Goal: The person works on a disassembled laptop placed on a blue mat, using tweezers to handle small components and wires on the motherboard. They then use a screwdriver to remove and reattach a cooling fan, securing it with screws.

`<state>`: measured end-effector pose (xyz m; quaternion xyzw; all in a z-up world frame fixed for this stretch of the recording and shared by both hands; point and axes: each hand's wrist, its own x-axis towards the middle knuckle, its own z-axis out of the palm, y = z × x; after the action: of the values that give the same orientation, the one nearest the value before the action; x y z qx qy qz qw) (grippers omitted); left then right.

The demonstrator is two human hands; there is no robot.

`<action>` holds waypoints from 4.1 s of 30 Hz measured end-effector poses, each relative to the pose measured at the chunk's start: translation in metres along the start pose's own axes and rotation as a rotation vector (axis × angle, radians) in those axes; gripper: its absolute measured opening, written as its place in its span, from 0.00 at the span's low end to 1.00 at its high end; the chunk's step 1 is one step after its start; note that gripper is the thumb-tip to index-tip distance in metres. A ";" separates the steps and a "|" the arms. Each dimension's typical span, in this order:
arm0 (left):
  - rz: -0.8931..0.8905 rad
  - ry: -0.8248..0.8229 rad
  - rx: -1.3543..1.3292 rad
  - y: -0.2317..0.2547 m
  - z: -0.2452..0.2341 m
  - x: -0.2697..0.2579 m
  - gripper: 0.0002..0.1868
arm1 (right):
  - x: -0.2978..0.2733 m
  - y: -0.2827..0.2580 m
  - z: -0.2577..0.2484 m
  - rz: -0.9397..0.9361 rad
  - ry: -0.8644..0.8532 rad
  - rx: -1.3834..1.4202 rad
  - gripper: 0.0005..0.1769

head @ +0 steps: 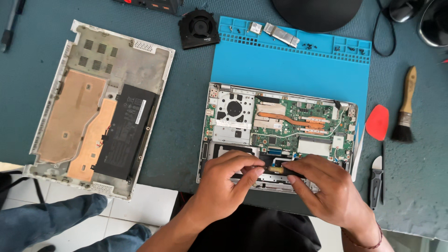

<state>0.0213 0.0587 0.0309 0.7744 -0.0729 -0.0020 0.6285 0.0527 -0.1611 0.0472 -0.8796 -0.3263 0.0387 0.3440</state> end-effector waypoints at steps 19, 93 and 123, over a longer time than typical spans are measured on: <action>-0.085 0.128 0.486 -0.027 -0.088 0.071 0.25 | 0.157 0.045 -0.007 -0.060 -0.172 -0.249 0.14; 0.645 0.337 0.703 -0.035 -0.047 0.025 0.18 | 0.114 0.046 -0.002 0.622 -0.142 0.507 0.07; 0.212 0.337 0.562 -0.067 -0.052 0.027 0.07 | 0.123 0.026 0.037 0.411 -0.015 0.129 0.07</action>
<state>0.0605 0.1198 -0.0211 0.8948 -0.0457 0.2113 0.3905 0.1528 -0.0800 0.0212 -0.9035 -0.1395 0.1354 0.3819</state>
